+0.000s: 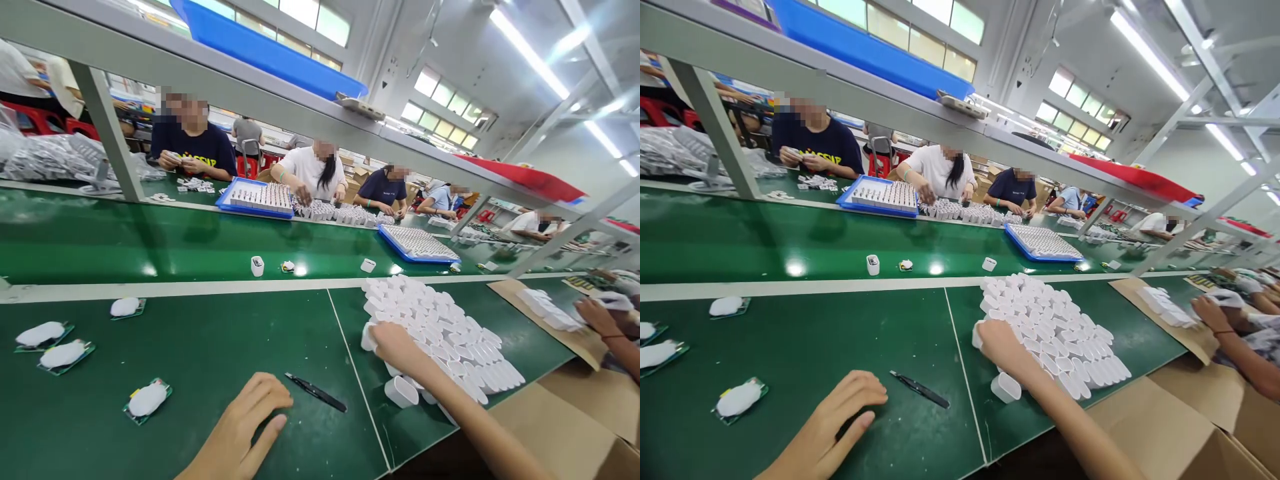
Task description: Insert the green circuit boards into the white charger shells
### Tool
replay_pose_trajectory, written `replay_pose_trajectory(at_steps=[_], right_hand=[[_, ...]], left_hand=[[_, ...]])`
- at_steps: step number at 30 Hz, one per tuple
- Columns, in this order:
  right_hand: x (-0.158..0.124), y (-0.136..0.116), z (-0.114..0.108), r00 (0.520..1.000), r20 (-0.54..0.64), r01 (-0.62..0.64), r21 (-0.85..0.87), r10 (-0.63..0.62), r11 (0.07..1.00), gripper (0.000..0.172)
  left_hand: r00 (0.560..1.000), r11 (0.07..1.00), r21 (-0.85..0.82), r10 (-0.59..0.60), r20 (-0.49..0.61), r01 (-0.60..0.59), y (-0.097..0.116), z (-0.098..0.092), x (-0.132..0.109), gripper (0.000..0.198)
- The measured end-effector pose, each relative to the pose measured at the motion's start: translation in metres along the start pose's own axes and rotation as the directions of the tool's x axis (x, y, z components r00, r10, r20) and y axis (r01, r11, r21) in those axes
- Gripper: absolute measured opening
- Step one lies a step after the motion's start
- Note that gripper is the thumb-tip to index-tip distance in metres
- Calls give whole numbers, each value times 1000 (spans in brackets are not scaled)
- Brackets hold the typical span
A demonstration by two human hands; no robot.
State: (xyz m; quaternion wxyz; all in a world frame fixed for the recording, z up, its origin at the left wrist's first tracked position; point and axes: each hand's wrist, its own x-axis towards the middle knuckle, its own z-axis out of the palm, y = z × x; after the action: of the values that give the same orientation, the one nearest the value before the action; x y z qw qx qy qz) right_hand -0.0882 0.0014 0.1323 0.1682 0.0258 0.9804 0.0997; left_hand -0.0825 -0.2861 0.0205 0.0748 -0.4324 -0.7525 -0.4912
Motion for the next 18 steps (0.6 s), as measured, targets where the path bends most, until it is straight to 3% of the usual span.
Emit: replay_pose_trajectory(at_steps=[3, 5, 7, 8, 9, 10, 11, 14, 18], right_hand=[[-7, -45, -8, 948, -12, 318, 83, -318, 944, 24], [-8, -75, -18, 827, -4, 556, 156, -562, 817, 22], [6, -96, -30, 674, 1, 717, 238, -739, 655, 15], [20, -103, -36, 624, -10, 754, 272, -781, 598, 11], [39, -108, -43, 609, -35, 764, 294, -793, 574, 9], [61, -112, -50, 631, -71, 752, 301, -773, 586, 10], [86, -114, -56, 683, -125, 718, 294, -720, 630, 16], [159, -122, -70, 806, -259, 588, 251, -532, 768, 25], [212, -132, -75, 867, -282, 474, 205, -412, 857, 32]], left_hand=[[986, 984, 68, -165, -37, 167, 1, 4, -3, 44], [941, 942, 20, -336, -31, 336, 5, 7, -3, 58], [872, 870, -83, -490, -19, 487, 9, 11, -3, 58], [835, 829, -129, -550, -11, 544, 11, 12, -2, 54], [803, 793, -165, -595, -3, 587, 12, 13, -1, 51], [784, 768, -192, -621, 10, 611, 12, 13, 1, 49], [779, 758, -218, -627, 18, 615, 12, 13, 1, 49], [821, 777, -308, -571, 22, 549, 10, 9, 3, 55], [860, 783, -402, -510, 20, 474, 4, 3, 4, 56]])
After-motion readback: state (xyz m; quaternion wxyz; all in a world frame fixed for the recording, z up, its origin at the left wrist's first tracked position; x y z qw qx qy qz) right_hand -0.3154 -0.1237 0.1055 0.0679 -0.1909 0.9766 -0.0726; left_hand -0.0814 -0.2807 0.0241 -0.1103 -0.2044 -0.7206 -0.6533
